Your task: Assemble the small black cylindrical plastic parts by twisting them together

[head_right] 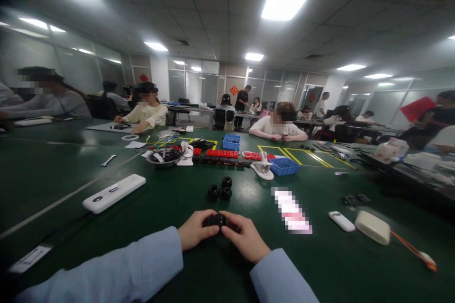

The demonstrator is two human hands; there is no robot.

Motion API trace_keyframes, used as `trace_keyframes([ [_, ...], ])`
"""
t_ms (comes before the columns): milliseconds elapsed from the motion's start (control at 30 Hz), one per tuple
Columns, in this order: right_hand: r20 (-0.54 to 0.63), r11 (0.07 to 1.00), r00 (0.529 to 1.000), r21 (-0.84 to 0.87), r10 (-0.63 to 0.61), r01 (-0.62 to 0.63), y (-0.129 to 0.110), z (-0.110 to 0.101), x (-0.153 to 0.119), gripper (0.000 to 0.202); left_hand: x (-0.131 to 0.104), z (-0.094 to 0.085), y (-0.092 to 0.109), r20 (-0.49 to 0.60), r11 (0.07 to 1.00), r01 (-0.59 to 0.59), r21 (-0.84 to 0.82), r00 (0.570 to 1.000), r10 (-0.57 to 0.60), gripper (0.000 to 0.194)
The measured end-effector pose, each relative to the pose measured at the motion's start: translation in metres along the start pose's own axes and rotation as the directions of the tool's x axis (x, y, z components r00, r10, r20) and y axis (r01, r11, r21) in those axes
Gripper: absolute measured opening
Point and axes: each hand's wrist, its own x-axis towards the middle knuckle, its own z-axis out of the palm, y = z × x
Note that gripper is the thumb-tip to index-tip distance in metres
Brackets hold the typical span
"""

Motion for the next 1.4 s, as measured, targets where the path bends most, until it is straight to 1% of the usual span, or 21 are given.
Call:
trace_keyframes([
  [100,0.01,0.998,1.0,0.055,0.016,-0.017,0.002,0.0,0.0,0.052,-0.001,-0.001,0.003,-0.03,1.0,0.013,-0.002,0.999,-0.013,0.045],
  [233,-0.061,0.994,0.996,0.101,0.057,-0.051,0.004,0.0,0.003,0.053,-0.003,-0.001,0.007,-0.067,0.999,0.053,0.0,0.996,-0.053,0.04],
  [333,-0.089,0.994,0.992,0.076,0.084,-0.077,0.006,0.001,0.004,0.049,-0.005,-0.001,0.012,-0.077,0.997,0.065,0.037,0.995,-0.062,0.04],
  [500,-0.059,0.997,0.995,0.019,0.08,-0.079,0.001,0.003,0.002,0.046,-0.009,-0.002,0.02,-0.089,0.979,0.102,0.177,0.992,-0.087,0.043],
  [633,-0.042,0.995,0.995,0.002,0.095,-0.095,0.0,0.004,0.002,0.042,-0.01,-0.003,0.023,-0.08,0.968,0.118,0.223,0.991,-0.103,0.047],
  [800,-0.03,0.996,0.996,-0.015,0.086,-0.087,0.002,0.005,0.003,0.034,-0.008,-0.004,0.017,-0.019,0.979,0.06,0.195,0.998,-0.057,0.047],
  [933,-0.035,0.997,0.997,-0.031,0.068,-0.069,0.0,0.004,0.002,0.037,-0.006,-0.004,0.012,-0.017,0.984,0.049,0.171,0.999,-0.047,0.049],
  [1100,-0.035,0.996,0.998,-0.066,0.061,-0.063,-0.007,0.004,-0.001,0.039,-0.004,-0.005,0.008,-0.001,0.997,0.016,0.076,1.0,-0.016,0.044],
  [1200,-0.057,0.999,0.998,-0.036,0.037,-0.039,-0.008,0.002,-0.002,0.041,-0.005,-0.004,0.012,-0.004,0.998,0.012,0.056,1.0,-0.011,0.037],
  [1267,-0.098,1.0,0.995,-0.006,0.023,-0.023,-0.007,0.001,-0.001,0.043,-0.007,-0.005,0.018,-0.016,0.996,0.035,0.082,0.999,-0.034,0.035],
  [1333,-0.141,0.998,0.989,-0.032,0.04,-0.045,-0.006,-0.001,-0.001,0.048,-0.009,-0.006,0.024,-0.042,0.993,0.042,0.108,0.998,-0.038,0.036],
  [1400,-0.136,0.995,0.988,-0.059,0.071,-0.079,-0.005,-0.001,-0.001,0.052,-0.01,-0.007,0.03,-0.062,0.991,0.038,0.125,0.998,-0.031,0.037],
])
